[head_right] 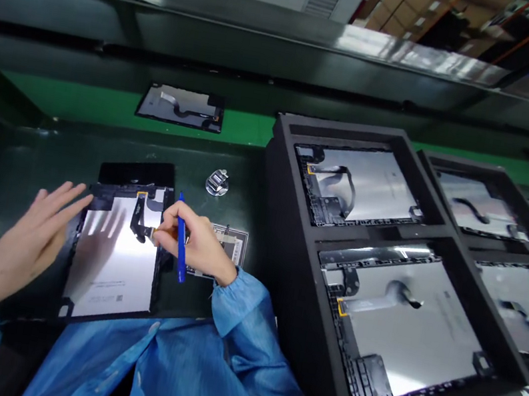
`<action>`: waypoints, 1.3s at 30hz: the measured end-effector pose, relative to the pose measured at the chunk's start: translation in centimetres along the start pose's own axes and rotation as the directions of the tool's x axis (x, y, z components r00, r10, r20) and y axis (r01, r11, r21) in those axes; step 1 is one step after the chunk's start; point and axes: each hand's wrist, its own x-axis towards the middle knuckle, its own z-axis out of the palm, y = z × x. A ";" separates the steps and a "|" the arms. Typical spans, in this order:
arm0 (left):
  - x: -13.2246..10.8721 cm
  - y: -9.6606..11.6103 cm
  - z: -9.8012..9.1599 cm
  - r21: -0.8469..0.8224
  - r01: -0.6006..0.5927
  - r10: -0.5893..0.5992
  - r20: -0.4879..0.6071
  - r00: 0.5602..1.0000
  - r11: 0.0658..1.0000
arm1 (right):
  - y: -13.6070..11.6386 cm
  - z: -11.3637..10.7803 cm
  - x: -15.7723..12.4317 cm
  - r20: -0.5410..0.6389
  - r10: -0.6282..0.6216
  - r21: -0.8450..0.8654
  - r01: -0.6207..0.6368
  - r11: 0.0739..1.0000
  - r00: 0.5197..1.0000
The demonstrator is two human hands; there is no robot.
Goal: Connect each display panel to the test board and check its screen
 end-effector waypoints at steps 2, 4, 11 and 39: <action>1.7 2.8 -0.3 -0.240 0.031 -0.045 -0.054 0.998 0.970 | 0.1 0.4 0.0 0.050 -0.007 -0.082 0.011 0.997 0.999; 3.2 5.2 0.1 -0.422 0.064 -0.076 -0.012 0.997 0.904 | 0.1 0.7 0.1 0.088 -0.027 -0.134 0.039 0.990 0.996; 4.9 7.0 1.2 -0.667 0.328 -0.221 0.243 0.945 0.669 | 0.4 0.8 0.2 0.141 -0.036 -0.146 0.057 0.988 0.989; -6.5 -2.6 3.4 -0.214 0.904 -0.746 0.512 0.426 0.370 | 2.6 -4.2 2.3 -0.408 -0.196 -0.853 -0.295 0.431 0.892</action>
